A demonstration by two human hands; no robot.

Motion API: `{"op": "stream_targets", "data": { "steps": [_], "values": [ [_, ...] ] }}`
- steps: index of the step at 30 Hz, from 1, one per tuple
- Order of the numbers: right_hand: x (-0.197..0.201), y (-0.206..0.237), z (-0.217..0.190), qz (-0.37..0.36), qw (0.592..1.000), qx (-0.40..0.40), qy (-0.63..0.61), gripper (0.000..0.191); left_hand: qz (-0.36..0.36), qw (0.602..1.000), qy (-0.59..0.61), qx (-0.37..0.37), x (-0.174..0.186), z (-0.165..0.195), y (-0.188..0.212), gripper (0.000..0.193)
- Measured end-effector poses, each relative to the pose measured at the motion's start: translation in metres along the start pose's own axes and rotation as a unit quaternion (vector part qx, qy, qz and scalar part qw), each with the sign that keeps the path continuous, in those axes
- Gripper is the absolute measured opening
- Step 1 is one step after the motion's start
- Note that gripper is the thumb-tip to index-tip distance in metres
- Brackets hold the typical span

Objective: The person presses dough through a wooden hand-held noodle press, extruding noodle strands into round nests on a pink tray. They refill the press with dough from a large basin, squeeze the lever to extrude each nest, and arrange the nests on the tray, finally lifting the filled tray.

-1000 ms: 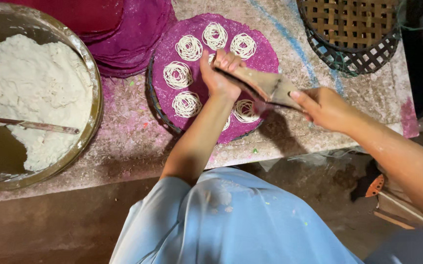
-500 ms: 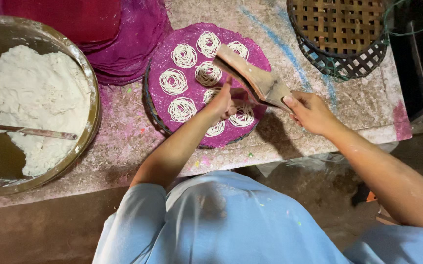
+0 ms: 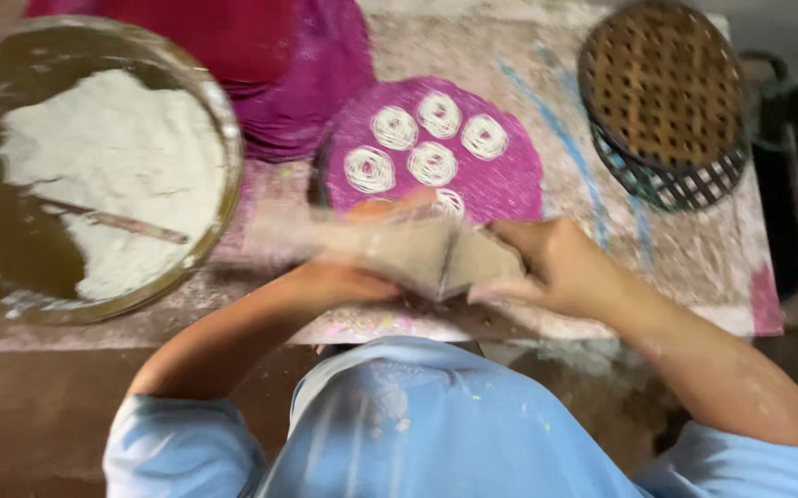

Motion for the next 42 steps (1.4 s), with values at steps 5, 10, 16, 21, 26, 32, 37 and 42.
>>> {"op": "stream_targets", "data": {
  "steps": [5, 10, 16, 21, 26, 32, 37, 42],
  "values": [
    [0.018, -0.077, -0.084, -0.035, 0.927, 0.356, 0.11, 0.051, -0.157, 0.971, 0.18, 0.02, 0.082, 0.049, 0.021, 0.061],
    [-0.019, -0.11, -0.124, -0.344, 0.889, 0.282, -0.107, 0.037, -0.195, 0.957, 0.186, 0.106, 0.124, 0.072, 0.059, 0.06],
    [-0.071, -0.153, -0.146, -0.406, 0.866, 0.242, -0.16, 0.037, -0.129, 0.949, 0.183, 0.223, 0.201, 0.078, 0.149, 0.06],
    [-0.083, -0.216, -0.143, -0.158, 0.895, 0.415, -0.03, 0.024, 0.012, 0.852, 0.305, 0.425, 0.3, 0.047, 0.249, 0.059],
    [-0.096, -0.295, -0.154, 0.104, 0.823, 0.503, 0.242, 0.022, 0.115, 0.719, 0.526, 0.44, 0.27, 0.015, 0.305, 0.059],
    [-0.131, -0.339, -0.161, 0.29, 0.835, 0.422, 0.204, 0.039, 0.336, 0.682, 0.473, 0.446, 0.188, -0.025, 0.311, 0.04],
    [-0.232, -0.329, -0.153, -0.038, 0.999, -0.003, 0.032, 0.014, 0.483, 0.71, 0.303, 0.413, 0.197, -0.023, 0.322, 0.033],
    [-0.32, -0.323, -0.161, -0.144, 0.987, 0.071, 0.029, 0.038, 0.499, 0.707, 0.313, 0.392, 0.196, -0.016, 0.335, 0.024]
  ]
}}
Point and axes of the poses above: each hand's wrist, its own y-axis away from the middle knuckle, its own x-axis out of the back of the hand, z = x × y, the point moved 1 cm from there along -y, towards the middle knuckle, and after that the axes turned 11 degrees about -x, right-handed, at the moved point
